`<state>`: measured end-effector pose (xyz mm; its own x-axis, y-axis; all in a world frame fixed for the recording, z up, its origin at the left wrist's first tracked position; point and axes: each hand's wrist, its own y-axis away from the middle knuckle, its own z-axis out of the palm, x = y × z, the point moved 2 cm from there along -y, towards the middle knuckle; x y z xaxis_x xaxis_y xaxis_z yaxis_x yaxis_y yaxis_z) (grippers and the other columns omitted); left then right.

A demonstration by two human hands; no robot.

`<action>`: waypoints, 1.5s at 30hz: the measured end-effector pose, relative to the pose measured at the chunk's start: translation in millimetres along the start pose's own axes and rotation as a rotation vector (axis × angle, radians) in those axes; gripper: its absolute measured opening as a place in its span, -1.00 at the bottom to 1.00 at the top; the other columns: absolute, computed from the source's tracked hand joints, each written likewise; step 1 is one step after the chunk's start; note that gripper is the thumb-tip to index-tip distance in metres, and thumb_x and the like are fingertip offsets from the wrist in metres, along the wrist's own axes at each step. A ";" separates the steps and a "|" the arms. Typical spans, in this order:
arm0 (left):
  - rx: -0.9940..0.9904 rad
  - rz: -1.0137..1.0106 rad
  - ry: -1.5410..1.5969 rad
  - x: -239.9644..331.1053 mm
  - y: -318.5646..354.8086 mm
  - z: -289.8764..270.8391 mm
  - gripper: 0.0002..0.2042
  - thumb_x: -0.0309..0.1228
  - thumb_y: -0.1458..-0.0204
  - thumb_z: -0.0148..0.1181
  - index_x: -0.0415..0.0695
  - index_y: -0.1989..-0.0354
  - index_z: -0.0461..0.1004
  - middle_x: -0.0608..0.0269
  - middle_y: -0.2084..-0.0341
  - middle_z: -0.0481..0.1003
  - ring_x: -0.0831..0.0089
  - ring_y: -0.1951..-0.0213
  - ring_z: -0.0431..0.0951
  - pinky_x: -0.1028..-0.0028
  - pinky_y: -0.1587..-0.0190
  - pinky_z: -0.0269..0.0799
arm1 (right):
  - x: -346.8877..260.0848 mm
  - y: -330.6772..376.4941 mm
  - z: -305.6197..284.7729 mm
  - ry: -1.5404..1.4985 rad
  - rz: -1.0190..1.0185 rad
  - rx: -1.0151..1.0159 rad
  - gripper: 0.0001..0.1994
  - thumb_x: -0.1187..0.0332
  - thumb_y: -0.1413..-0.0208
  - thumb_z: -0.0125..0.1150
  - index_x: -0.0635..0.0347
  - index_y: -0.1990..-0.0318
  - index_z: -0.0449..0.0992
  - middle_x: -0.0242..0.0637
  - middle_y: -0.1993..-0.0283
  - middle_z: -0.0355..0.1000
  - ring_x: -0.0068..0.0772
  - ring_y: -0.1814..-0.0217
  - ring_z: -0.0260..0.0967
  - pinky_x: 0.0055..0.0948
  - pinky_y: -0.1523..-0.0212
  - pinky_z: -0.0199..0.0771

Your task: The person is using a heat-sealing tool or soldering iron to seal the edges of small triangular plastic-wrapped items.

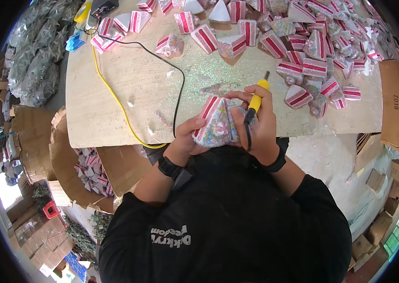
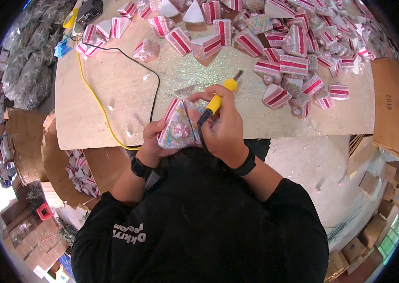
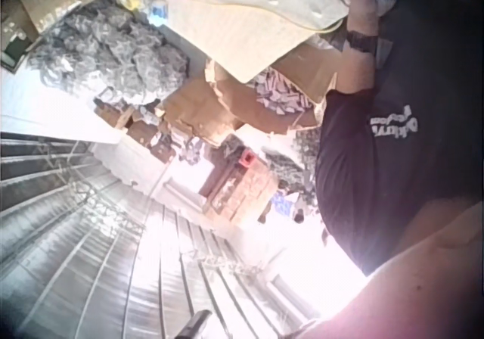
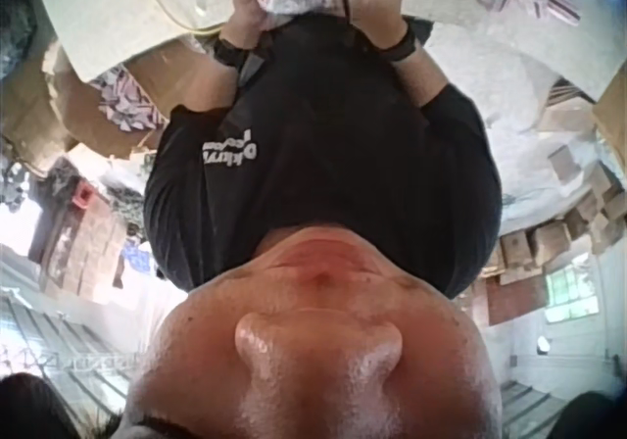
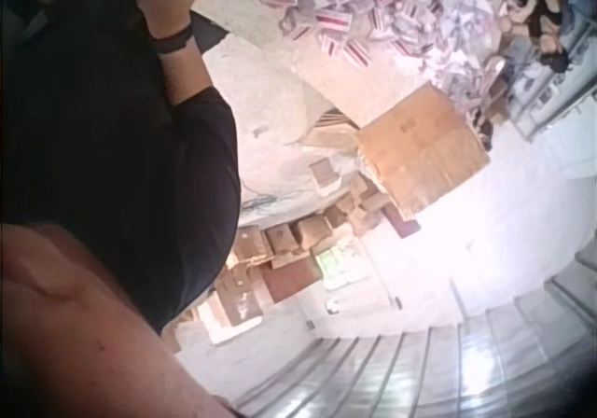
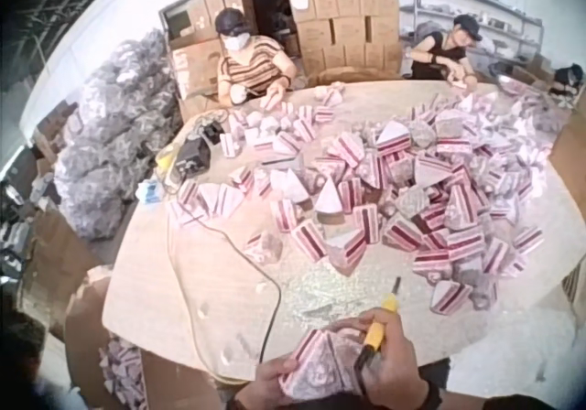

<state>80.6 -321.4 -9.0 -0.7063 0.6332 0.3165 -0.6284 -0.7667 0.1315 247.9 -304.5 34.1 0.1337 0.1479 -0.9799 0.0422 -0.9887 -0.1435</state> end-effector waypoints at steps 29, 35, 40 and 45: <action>0.361 0.920 -0.362 14.9 -7.8 27.7 -0.52 -0.31 -0.08 0.27 -0.14 -0.06 0.15 0.09 -0.18 0.13 0.29 -0.26 0.19 0.23 -0.31 0.18 | 24.5 10.1 4.4 -0.328 -0.130 -0.088 -0.43 0.46 0.04 0.51 0.14 0.06 0.13 0.08 -0.23 0.39 -0.45 0.08 0.41 -0.45 -0.02 0.43; 0.452 0.829 -0.797 34.9 4.4 -8.1 -0.68 -0.38 -0.30 -0.02 -0.17 -0.15 0.14 0.06 -0.04 0.34 0.27 -0.14 0.38 0.19 -0.21 0.31 | 17.1 9.7 -2.9 -0.179 -0.267 -0.141 -0.43 0.55 0.01 0.45 0.10 0.02 0.10 0.30 -0.22 0.32 -0.19 -0.24 0.37 -0.33 -0.28 0.30; 0.321 0.577 -0.236 39.2 0.4 4.4 -0.41 -0.27 -0.25 0.10 -0.14 -0.40 0.07 -0.03 -0.13 0.37 0.17 -0.21 0.38 0.09 -0.25 0.33 | 18.4 10.3 -3.3 -0.184 -0.329 -0.151 -0.39 0.57 0.06 0.48 0.10 0.01 0.11 0.30 -0.23 0.32 -0.07 -0.26 0.37 -0.28 -0.31 0.28; 0.046 0.327 -0.041 31.4 0.6 -14.0 -0.20 -0.20 -0.08 0.30 -0.10 -0.44 0.00 -0.06 -0.27 0.27 0.02 -0.31 0.27 0.02 -0.35 0.19 | 16.9 9.2 -4.9 -0.085 -0.400 -0.174 -0.40 0.56 0.09 0.48 0.09 0.01 0.14 0.25 -0.23 0.33 0.00 -0.27 0.36 -0.18 -0.30 0.28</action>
<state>53.4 -300.5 -12.1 -0.8539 0.3487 0.3864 -0.3545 -0.9332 0.0586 255.4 -311.0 16.9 -0.0085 0.5084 -0.8611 0.2408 -0.8347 -0.4952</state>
